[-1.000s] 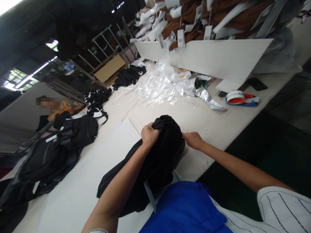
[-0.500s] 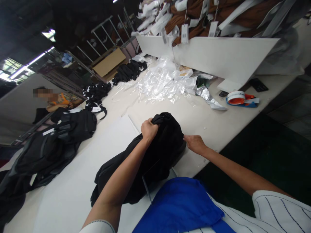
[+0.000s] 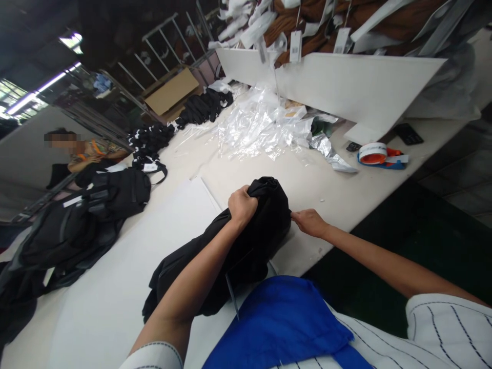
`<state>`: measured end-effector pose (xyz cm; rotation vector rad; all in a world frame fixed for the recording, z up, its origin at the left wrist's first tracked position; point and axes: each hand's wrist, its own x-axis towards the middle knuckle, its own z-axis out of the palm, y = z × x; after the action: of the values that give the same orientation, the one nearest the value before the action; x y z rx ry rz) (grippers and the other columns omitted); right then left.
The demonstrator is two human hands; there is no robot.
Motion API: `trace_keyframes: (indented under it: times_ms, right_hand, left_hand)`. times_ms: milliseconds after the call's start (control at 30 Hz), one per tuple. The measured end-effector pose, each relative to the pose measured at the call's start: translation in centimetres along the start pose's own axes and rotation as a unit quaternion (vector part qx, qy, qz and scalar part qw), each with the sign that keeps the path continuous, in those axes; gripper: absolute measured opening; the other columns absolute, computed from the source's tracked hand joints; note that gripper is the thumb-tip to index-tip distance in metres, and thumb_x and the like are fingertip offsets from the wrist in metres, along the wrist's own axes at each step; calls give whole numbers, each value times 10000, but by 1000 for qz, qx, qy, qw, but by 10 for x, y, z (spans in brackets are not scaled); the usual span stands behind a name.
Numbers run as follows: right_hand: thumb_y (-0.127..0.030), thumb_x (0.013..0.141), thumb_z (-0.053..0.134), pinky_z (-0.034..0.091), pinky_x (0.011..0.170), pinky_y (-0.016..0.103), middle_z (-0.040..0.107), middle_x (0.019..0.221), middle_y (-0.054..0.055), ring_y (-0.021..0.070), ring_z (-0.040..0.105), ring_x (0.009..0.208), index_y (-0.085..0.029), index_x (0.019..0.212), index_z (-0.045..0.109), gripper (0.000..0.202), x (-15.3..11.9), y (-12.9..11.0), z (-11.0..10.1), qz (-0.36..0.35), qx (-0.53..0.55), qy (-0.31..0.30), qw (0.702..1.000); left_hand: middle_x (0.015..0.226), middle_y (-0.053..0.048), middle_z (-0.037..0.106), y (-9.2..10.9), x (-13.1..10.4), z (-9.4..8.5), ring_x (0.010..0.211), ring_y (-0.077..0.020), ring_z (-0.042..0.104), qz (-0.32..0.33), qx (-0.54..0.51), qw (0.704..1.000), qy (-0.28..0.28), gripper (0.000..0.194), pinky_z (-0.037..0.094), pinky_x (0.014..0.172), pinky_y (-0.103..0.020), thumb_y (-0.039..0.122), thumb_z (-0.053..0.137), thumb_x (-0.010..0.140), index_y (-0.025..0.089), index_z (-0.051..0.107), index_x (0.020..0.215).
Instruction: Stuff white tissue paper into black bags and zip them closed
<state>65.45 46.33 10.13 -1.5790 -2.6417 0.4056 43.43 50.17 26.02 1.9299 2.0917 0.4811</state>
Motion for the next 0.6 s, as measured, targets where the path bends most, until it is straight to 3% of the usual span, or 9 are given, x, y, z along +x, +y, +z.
trace_keyframes:
  times_ms: [133,400,500,600]
  right_hand:
    - [-45,857,447,336,611,290,716,880,77,231,661,833,-164,974,635,252,7,5,1,-20,-39,-14,999]
    - [27,728,458,391,626,300,697,820,115,241,653,782,-117,916,626,291,1,-8,5,-114,-71,-32,990]
    - [-19,735,478,422,645,296,706,842,96,234,648,779,-139,912,635,265,-10,-32,17,-169,-12,-45,984]
    - [-76,776,491,442,666,295,720,884,88,231,654,801,-148,958,646,251,-17,-80,37,-171,67,-41,982]
  left_hand:
    - [717,-26,682,5,-7,1,729,-214,646,11,30,999,4,81,395,628,-277,290,600,765,237,661,774]
    - [711,-25,675,2,-2,8,727,-205,633,-4,32,999,15,75,386,625,-274,279,586,764,237,648,762]
    - [714,-28,677,0,2,8,744,-212,638,-17,31,999,24,74,391,633,-277,299,605,757,238,647,759]
    - [726,-30,682,-2,4,6,750,-214,641,-21,32,999,26,85,393,634,-278,318,611,760,239,642,759]
